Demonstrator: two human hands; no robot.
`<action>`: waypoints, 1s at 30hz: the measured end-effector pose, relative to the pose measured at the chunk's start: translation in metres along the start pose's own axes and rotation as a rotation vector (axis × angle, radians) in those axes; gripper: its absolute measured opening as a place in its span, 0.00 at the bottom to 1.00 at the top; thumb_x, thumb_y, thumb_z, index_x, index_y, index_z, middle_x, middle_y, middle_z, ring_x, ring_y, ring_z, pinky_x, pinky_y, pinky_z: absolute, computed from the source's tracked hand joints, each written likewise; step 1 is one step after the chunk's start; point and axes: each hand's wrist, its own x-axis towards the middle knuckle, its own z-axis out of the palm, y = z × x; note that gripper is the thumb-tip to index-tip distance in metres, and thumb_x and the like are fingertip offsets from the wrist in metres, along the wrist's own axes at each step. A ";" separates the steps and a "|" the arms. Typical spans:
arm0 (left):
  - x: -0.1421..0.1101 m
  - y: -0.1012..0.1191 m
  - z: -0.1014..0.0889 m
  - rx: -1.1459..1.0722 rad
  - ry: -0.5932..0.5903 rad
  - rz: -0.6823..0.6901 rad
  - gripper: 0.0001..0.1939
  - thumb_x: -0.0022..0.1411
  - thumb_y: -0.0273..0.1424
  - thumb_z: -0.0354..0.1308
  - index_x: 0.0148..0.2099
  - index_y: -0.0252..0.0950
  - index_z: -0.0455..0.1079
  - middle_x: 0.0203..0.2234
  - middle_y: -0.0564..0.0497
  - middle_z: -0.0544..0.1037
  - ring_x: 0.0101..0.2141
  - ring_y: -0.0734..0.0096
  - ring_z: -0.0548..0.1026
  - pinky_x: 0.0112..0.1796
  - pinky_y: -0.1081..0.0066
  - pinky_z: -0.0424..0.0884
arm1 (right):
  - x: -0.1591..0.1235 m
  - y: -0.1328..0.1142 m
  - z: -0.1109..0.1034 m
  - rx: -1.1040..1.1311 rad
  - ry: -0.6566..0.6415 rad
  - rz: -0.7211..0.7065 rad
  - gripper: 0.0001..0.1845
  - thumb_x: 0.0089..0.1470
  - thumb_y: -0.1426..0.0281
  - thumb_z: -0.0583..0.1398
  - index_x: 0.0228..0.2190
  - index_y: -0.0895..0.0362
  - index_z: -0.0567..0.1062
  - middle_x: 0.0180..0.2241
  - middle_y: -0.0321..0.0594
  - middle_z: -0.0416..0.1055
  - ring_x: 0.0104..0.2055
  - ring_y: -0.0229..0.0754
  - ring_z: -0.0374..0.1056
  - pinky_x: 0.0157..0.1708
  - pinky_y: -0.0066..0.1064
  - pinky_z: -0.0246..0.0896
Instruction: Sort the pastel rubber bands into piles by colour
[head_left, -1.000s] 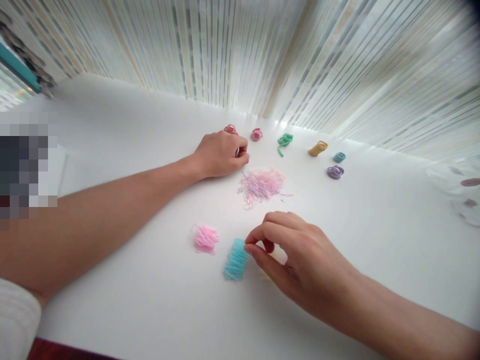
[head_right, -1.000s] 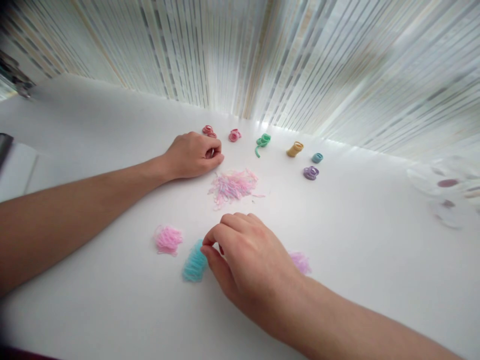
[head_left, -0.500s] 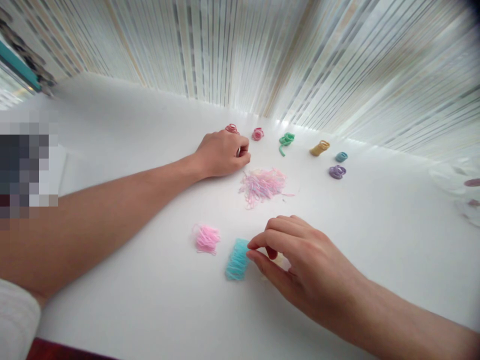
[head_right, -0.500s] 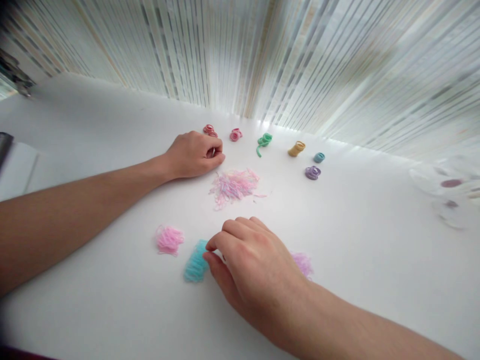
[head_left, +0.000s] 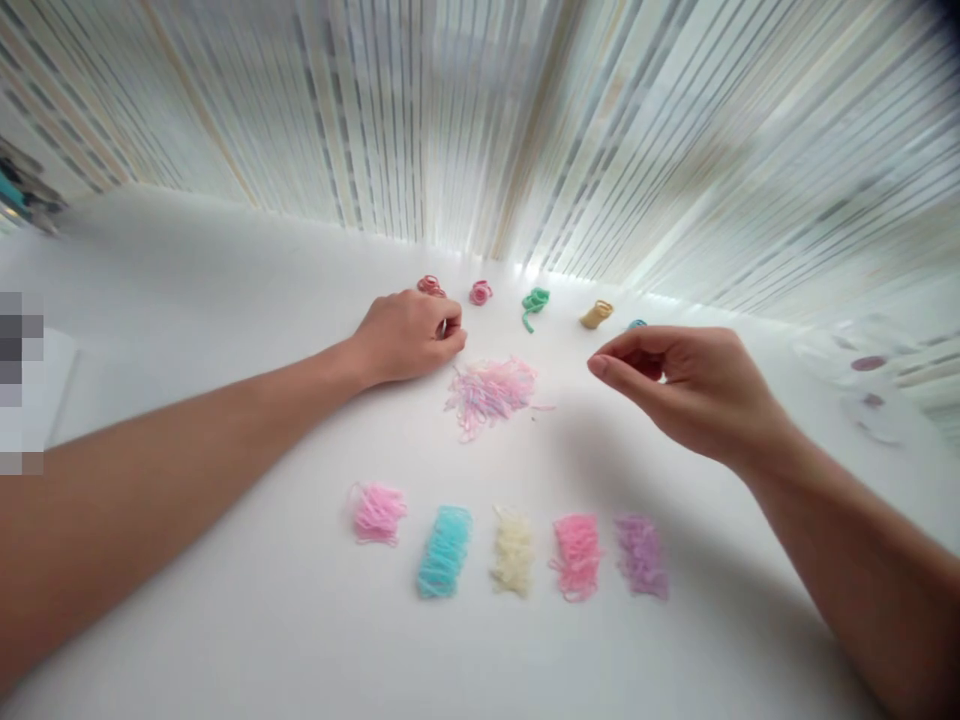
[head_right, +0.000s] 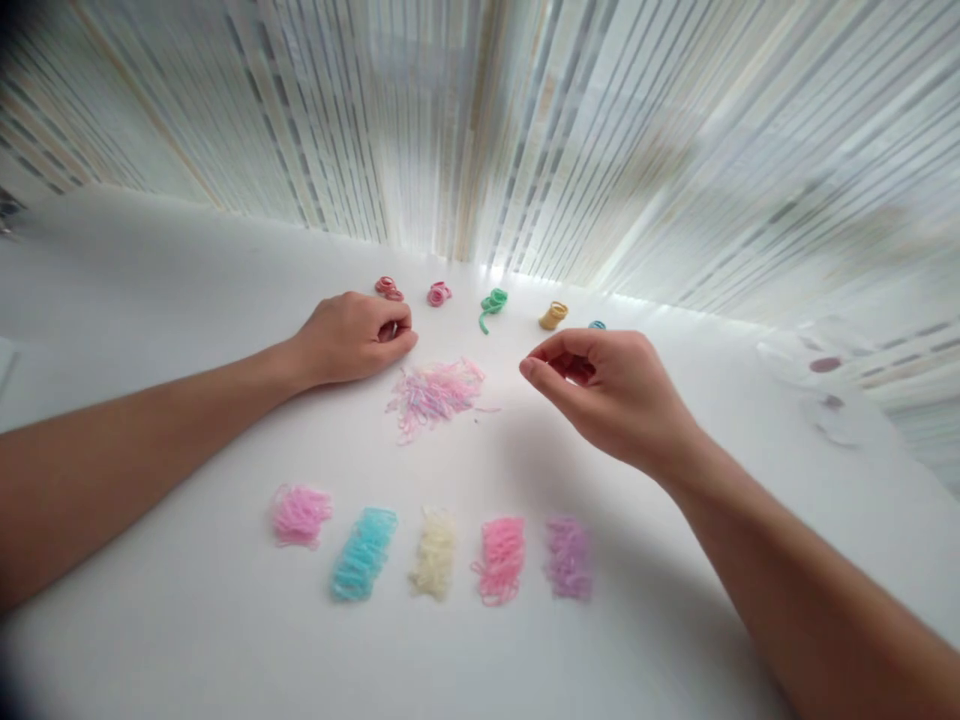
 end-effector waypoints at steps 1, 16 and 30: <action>0.000 0.000 0.000 0.005 0.001 0.002 0.12 0.67 0.40 0.56 0.36 0.41 0.78 0.34 0.49 0.85 0.37 0.57 0.81 0.38 0.63 0.68 | 0.003 0.008 0.001 0.050 -0.018 0.035 0.13 0.64 0.60 0.69 0.30 0.54 0.84 0.22 0.39 0.72 0.23 0.39 0.60 0.21 0.34 0.51; 0.000 0.002 -0.005 -0.005 -0.009 -0.027 0.12 0.65 0.40 0.57 0.36 0.42 0.79 0.33 0.49 0.84 0.37 0.58 0.80 0.38 0.63 0.68 | -0.002 0.038 0.034 0.200 -0.234 -0.147 0.07 0.58 0.68 0.68 0.37 0.58 0.85 0.28 0.37 0.74 0.27 0.36 0.64 0.26 0.31 0.58; 0.001 0.001 -0.004 0.022 -0.015 -0.036 0.13 0.65 0.42 0.56 0.37 0.42 0.78 0.33 0.49 0.84 0.39 0.57 0.81 0.40 0.65 0.68 | 0.000 0.044 0.035 0.194 -0.260 -0.169 0.10 0.65 0.63 0.68 0.35 0.57 0.84 0.32 0.41 0.77 0.32 0.40 0.67 0.32 0.33 0.61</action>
